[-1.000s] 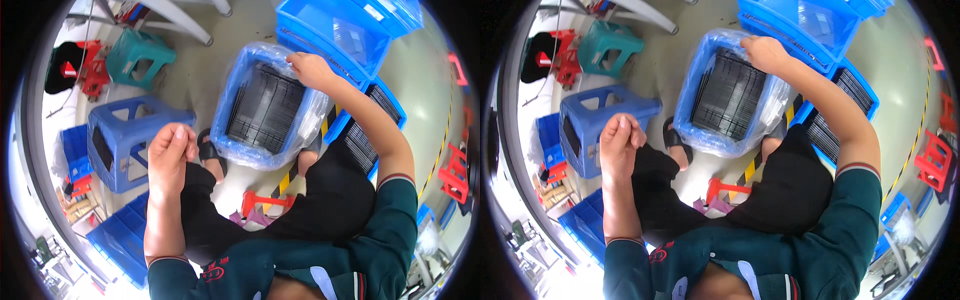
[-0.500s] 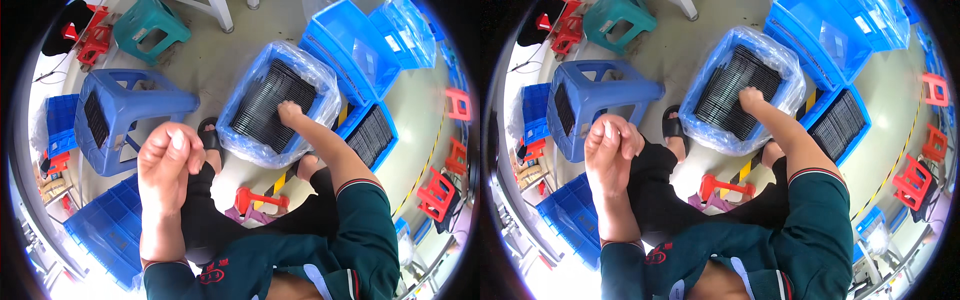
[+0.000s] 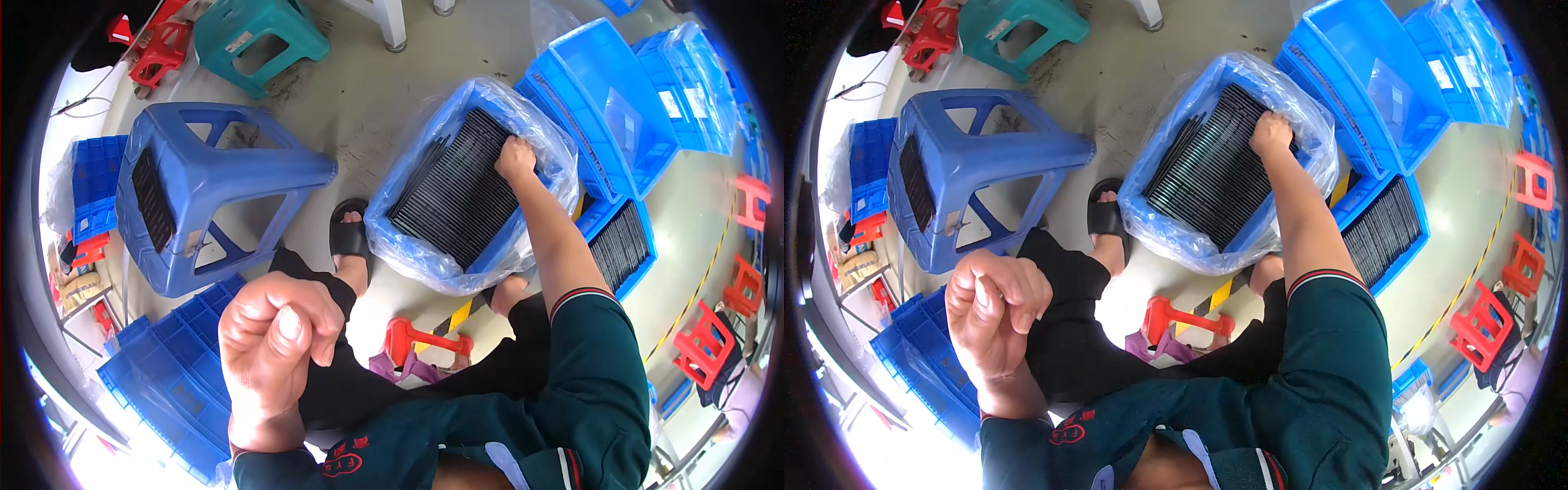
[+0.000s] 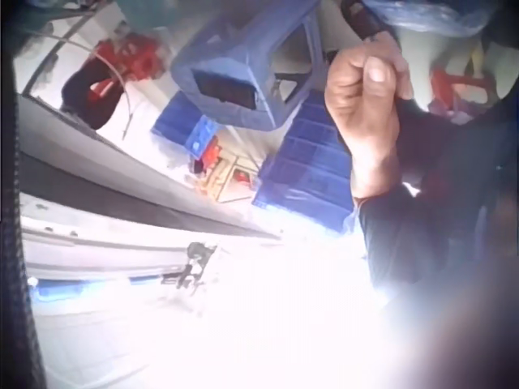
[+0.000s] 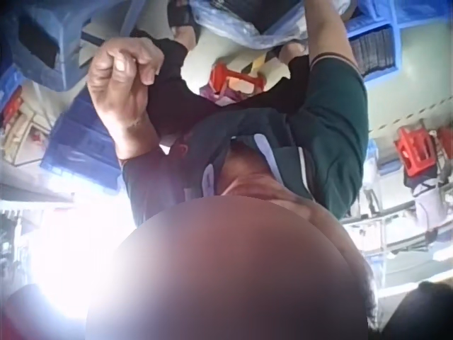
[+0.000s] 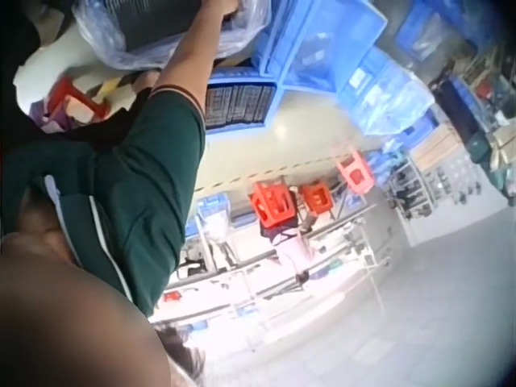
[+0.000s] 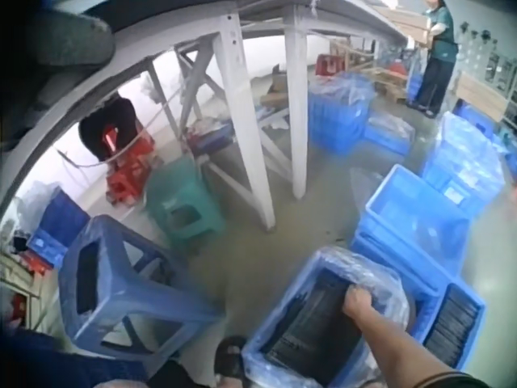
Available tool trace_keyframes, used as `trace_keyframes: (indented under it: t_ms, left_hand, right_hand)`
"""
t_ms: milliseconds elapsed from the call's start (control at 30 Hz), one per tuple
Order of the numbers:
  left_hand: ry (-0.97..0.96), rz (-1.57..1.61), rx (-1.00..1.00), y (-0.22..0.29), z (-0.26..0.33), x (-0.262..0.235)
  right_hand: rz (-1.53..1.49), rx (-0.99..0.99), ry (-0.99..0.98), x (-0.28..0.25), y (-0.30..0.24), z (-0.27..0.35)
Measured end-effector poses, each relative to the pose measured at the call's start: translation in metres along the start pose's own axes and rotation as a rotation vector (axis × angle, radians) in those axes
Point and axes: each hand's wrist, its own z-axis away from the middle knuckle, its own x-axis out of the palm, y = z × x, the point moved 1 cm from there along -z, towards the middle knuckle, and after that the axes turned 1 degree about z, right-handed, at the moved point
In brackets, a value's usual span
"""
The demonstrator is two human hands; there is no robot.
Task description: Sorting and arranging black industrial rods from a bulk container into structured plastic crates.
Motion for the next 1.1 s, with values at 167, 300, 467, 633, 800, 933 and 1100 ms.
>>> trace_keyframes:
  t_ms: [167,300,467,633,800,933,1100]
  left_hand:
    - [-0.006,0.024,-0.011,0.001,-0.003,0.0]
    - [-0.008,0.026,-0.011,0.001,-0.004,0.001]
    - [0.002,0.024,-0.023,0.0,-0.002,0.001]
    - [0.001,0.015,-0.034,0.005,0.002,0.003]
    - [-0.018,0.005,-0.018,0.005,0.009,0.002]
    - [-0.038,-0.044,0.043,0.004,0.014,0.004]
    - [-0.039,0.006,0.03,0.005,0.018,0.002]
  right_hand:
    - [0.155,-0.072,0.088,0.004,0.004,-0.003]
    - [0.07,-0.074,0.064,0.009,0.008,-0.006]
    - [-0.008,-0.12,-0.012,0.017,0.012,-0.001]
    - [0.015,-0.252,-0.014,0.018,0.005,0.011]
    - [-0.031,-0.305,-0.125,-0.015,0.002,0.028]
    - [0.158,-0.361,-0.062,-0.058,0.002,0.036]
    - [0.703,-0.46,-0.188,-0.077,-0.014,0.065]
